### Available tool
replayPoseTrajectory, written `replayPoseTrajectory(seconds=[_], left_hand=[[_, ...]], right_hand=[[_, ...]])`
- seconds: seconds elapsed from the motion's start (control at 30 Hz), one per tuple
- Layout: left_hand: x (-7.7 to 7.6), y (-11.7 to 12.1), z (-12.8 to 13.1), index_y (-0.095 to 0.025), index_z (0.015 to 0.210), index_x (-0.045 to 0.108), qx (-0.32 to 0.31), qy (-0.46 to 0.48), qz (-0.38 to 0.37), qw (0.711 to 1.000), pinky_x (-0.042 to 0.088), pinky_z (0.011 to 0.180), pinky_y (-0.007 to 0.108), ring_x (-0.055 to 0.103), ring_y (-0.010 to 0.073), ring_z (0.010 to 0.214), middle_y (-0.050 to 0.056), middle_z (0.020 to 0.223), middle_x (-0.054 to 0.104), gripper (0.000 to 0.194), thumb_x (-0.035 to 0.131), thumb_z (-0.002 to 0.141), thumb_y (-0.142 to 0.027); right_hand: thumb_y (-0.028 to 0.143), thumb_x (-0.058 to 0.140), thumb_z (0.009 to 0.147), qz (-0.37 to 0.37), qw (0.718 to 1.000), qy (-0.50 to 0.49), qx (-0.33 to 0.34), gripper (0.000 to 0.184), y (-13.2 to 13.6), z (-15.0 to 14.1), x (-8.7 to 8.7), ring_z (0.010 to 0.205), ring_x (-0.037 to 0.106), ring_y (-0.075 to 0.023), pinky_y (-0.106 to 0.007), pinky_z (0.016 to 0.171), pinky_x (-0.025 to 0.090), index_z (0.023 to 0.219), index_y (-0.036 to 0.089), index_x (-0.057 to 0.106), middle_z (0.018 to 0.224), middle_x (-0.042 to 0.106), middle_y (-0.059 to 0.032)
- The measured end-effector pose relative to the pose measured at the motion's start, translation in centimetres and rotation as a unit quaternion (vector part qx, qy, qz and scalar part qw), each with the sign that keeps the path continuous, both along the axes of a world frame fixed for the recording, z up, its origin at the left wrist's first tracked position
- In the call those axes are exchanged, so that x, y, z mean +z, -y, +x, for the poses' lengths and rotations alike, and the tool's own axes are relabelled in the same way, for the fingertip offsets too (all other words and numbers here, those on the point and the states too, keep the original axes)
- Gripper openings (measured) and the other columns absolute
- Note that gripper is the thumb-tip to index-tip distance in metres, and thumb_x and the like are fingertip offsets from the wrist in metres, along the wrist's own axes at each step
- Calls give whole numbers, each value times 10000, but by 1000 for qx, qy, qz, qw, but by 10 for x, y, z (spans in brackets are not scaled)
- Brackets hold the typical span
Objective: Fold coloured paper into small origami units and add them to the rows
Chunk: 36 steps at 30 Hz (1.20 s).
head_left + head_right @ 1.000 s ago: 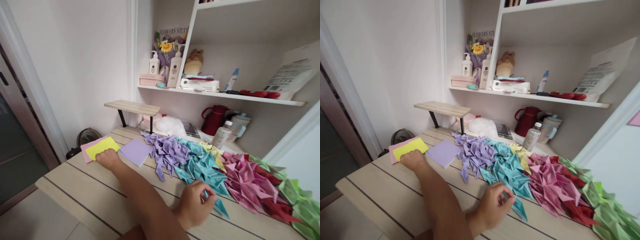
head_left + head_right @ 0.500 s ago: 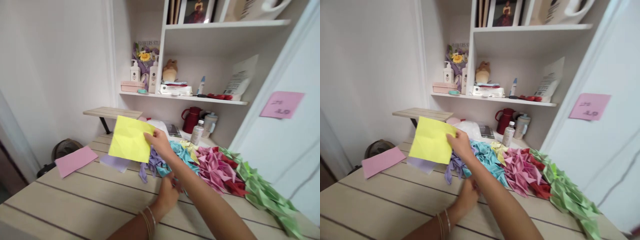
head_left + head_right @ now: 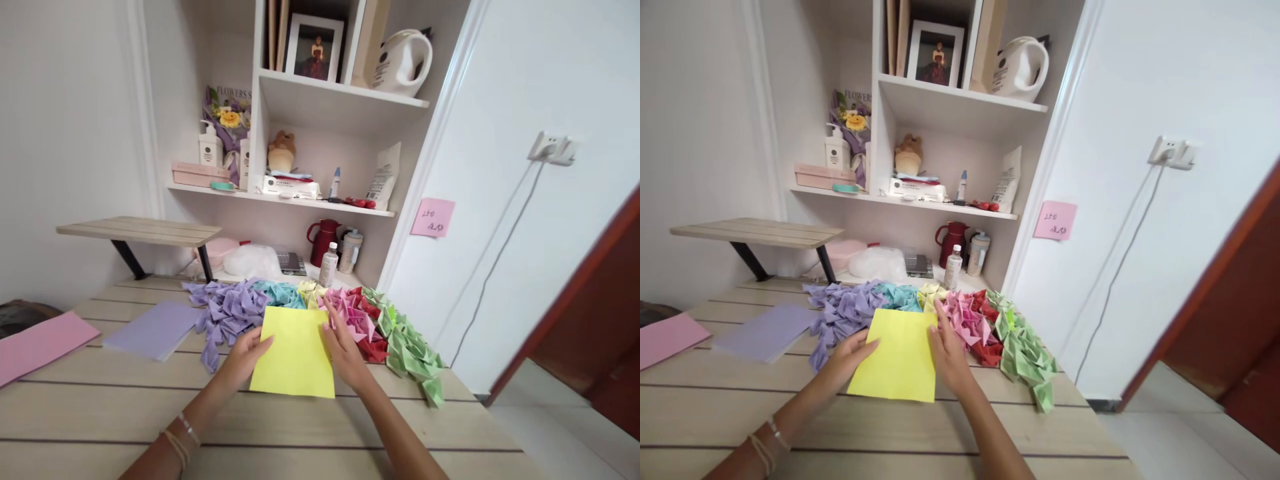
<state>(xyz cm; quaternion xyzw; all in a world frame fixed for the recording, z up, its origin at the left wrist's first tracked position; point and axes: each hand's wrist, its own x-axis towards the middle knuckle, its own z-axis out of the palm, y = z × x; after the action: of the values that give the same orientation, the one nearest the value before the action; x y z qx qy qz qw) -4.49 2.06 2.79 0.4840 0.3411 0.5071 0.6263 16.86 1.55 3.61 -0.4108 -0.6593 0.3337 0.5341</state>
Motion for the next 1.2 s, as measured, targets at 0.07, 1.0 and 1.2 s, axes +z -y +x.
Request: replayPoseTrajectory(seconds=[0.07,1.0,1.2], left_hand=[[-3,-1,1,-149,1020,622,29,9,-29,999,516,666,323,667,259,799,95,897,717,439,710,624,-317],[0,6,6,-127,812,596,186,17,40,982,511,488,239,603,136,474,-16,543,642,300,708,623,-331],[0,6,10,-115,901,602,164,55,-6,985,548,567,260,658,159,613,61,814,709,404,753,562,-276]], right_hand=[[281,430,841,39,997,57,28,452,2,8,0,1173,444,-217,-400,989,338,1289,219,424,1229,535,-68],[262,438,836,129,990,61,-8,359,13,-18,-14,710,607,-180,-295,667,492,1181,215,526,787,640,-44],[197,547,746,165,972,148,78,524,22,-27,-15,833,605,-205,-320,755,481,1261,243,465,954,657,-62]])
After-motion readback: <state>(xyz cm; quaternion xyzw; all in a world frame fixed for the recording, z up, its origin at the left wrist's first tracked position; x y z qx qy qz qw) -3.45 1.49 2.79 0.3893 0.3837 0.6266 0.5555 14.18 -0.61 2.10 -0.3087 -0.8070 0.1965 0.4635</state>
